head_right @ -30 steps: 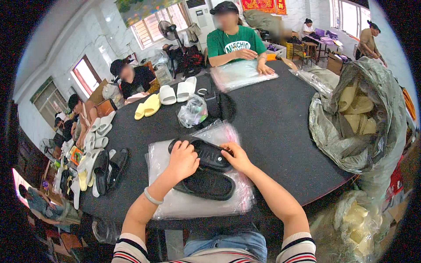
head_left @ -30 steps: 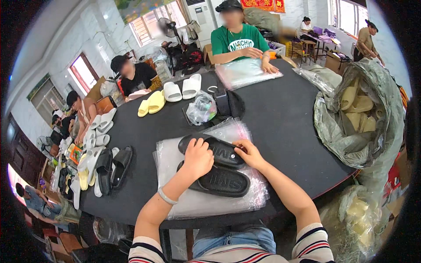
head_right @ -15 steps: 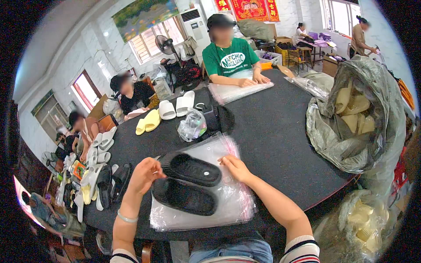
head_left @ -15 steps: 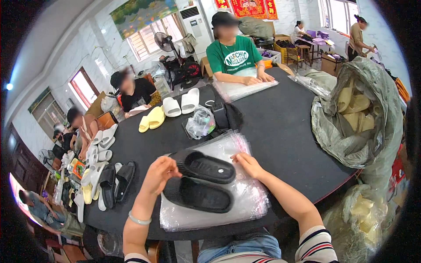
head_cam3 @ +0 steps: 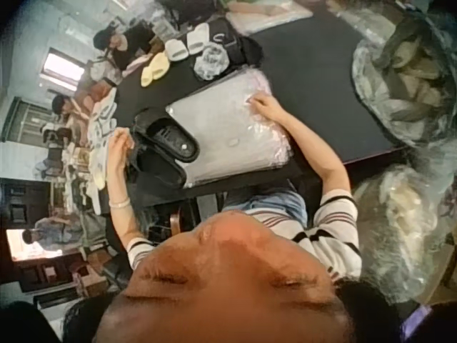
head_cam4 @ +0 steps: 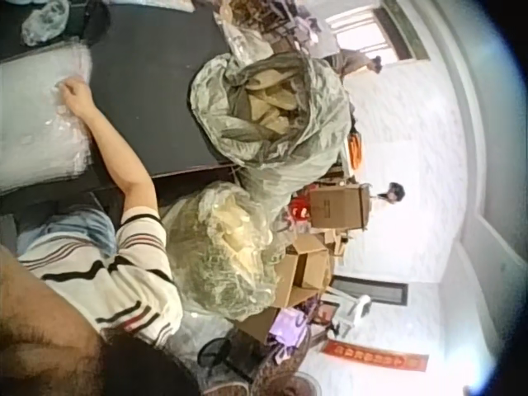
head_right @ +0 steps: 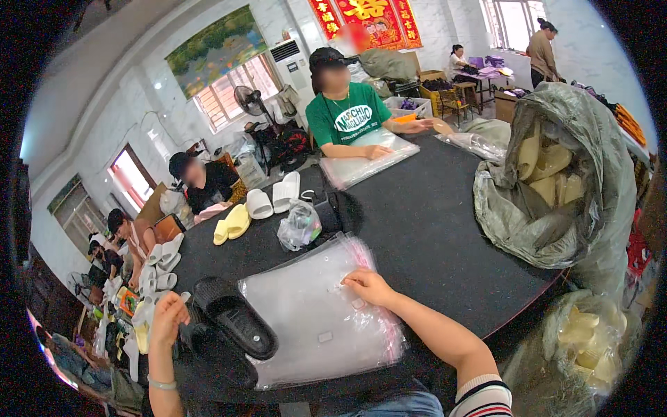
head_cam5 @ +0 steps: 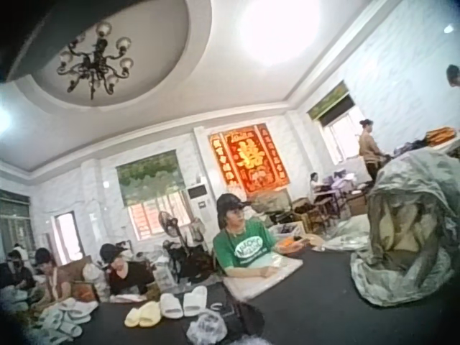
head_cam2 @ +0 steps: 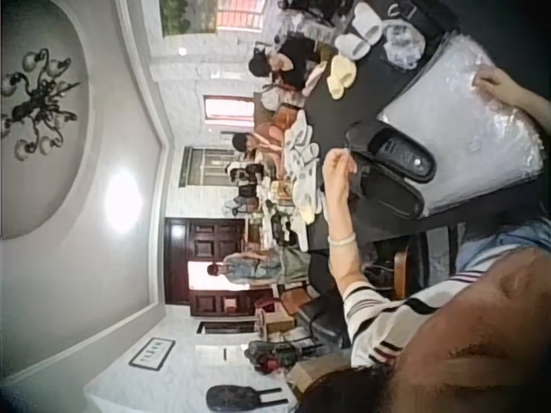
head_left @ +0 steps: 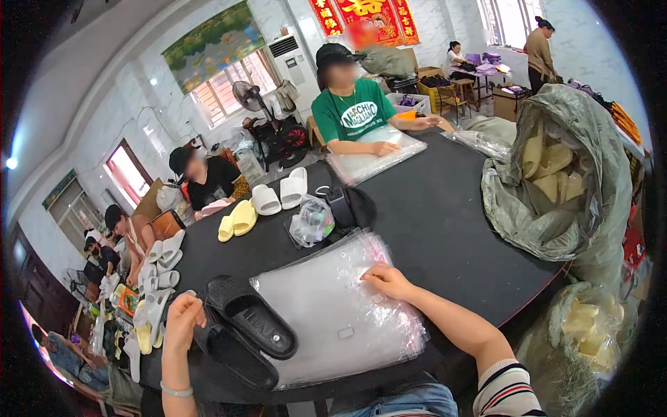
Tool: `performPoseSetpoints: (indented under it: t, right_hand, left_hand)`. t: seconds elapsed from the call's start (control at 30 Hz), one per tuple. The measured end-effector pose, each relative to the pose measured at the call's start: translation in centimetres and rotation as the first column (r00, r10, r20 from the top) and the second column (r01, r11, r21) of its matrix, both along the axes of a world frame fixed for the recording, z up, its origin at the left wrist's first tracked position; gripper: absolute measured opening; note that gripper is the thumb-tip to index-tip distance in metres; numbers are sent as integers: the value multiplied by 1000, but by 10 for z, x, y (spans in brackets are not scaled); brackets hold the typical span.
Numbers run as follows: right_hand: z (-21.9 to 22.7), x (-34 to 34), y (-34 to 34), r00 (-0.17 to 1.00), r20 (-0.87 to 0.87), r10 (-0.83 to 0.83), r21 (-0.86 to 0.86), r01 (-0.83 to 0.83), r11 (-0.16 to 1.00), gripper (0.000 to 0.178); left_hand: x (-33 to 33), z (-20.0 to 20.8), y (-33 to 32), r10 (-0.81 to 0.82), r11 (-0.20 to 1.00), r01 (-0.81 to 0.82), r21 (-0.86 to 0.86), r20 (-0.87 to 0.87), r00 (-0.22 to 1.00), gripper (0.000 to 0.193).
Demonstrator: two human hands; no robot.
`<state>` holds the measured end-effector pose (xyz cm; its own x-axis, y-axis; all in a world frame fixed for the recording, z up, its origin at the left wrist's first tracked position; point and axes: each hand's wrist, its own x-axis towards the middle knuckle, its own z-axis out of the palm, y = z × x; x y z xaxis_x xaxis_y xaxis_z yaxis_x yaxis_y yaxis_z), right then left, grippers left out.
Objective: The person repeatedly takes pairs of slippers in various colors from a large sack and places them into clear plastic bags on a table. They handle the slippers and bags by hand, arranging the items and moving the sack as needed to continue the packing process.
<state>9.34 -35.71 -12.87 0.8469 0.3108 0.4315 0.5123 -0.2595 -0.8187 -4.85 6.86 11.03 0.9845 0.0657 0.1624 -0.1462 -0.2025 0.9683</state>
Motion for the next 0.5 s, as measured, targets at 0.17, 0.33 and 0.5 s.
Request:
performPoseSetpoints:
  t: [0.17,0.33,0.5]
  right_hand:
    - [4,0,-5,998,-60,0,-14,-1,1000,19]
    - [-3,3,4,998,-47,37,48,-35,998,18]
    - [11,-6,-2,994,-110,27,14,-26,1000,12]
  left_hand:
    - [-15,11,25,58,995,-57,-84,10,998,16]
    - [-36,29,54,147,985,-149,87,26,989,21]
    - [-40,29,107,333,800,-250,545,-57,941,28]
